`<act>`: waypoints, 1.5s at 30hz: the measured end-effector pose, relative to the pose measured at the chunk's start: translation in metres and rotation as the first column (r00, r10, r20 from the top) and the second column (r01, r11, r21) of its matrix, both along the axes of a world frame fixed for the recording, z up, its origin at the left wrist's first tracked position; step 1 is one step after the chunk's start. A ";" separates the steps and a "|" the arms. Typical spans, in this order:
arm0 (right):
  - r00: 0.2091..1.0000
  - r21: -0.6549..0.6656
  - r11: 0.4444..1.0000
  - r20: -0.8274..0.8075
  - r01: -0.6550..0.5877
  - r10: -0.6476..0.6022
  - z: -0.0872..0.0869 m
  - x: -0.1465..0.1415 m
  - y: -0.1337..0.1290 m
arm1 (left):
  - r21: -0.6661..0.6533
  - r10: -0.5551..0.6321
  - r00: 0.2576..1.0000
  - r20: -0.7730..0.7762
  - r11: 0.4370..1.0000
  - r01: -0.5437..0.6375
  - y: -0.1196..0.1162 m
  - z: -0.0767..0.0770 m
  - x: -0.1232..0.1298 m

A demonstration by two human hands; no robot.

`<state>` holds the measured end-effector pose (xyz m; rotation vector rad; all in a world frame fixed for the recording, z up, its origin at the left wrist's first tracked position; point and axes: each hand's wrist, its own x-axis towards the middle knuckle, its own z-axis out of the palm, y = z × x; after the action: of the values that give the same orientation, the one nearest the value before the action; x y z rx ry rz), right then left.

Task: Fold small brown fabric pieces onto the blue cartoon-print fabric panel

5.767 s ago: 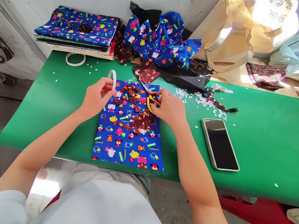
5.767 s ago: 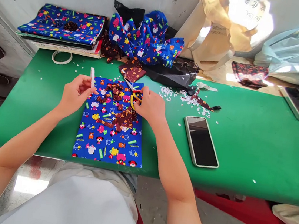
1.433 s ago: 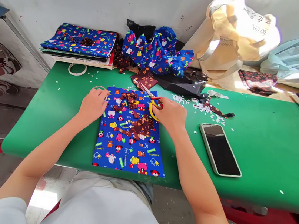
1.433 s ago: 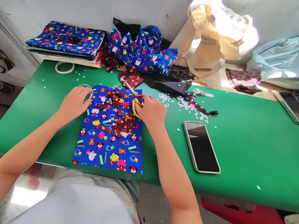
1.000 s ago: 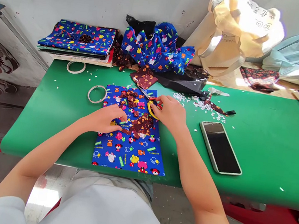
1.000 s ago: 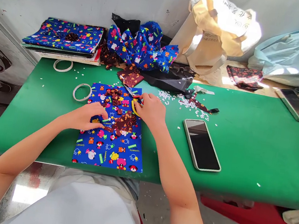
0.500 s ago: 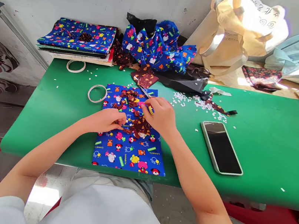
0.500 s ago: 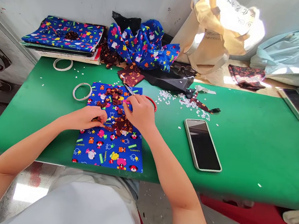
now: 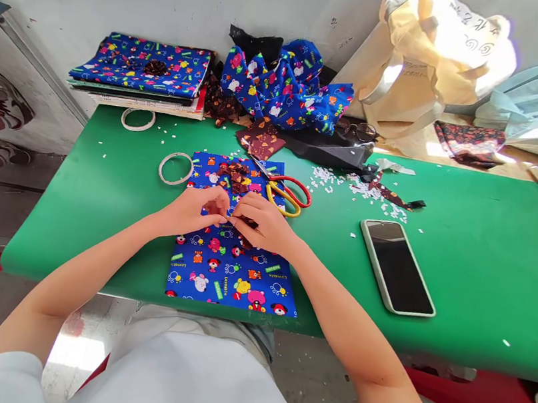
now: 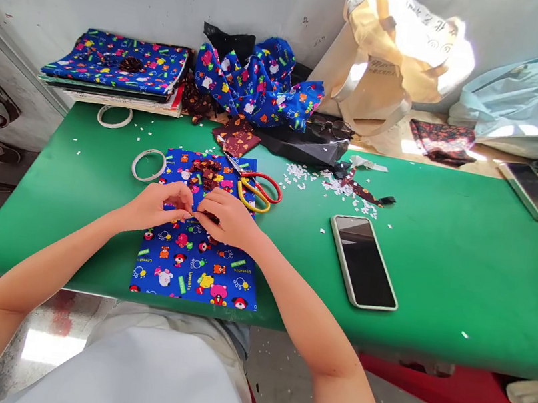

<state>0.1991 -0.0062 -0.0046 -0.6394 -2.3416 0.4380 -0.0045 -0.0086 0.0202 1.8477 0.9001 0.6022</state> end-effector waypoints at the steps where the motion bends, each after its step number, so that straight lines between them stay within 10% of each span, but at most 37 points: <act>1: 1.000 0.002 1.000 -0.028 0.009 -0.009 0.000 0.000 0.000 | 0.000 0.019 1.000 0.013 1.000 -0.019 0.000 0.000 0.000; 11: 0.981 -0.099 0.994 -0.179 0.055 -0.072 -0.001 0.001 0.001 | 0.016 0.197 0.970 0.142 0.979 -0.201 0.000 -0.001 0.001; 27: 0.994 -0.089 0.992 -0.055 0.088 -0.093 -0.004 -0.002 -0.001 | 0.101 0.120 0.993 -0.004 0.988 -0.119 -0.008 -0.003 0.008; 35: 0.945 -0.419 0.879 -0.120 0.230 -0.304 -0.005 -0.009 -0.006 | 0.208 0.279 0.959 0.052 0.936 -0.283 -0.010 -0.002 0.010; 40: 0.869 -0.687 0.703 -0.221 0.183 -0.443 -0.008 -0.017 -0.008 | -0.168 0.436 0.861 0.262 0.899 -0.405 -0.019 -0.011 0.020; 45: 0.822 -0.743 0.653 -0.275 0.148 -0.499 -0.013 -0.020 -0.009 | -0.475 0.595 0.756 0.273 0.767 -0.432 -0.027 -0.017 0.031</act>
<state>0.1794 -0.0151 -0.0178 -1.1526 -1.4928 1.1884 0.0261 -0.0355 0.0036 1.0344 1.1575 1.0364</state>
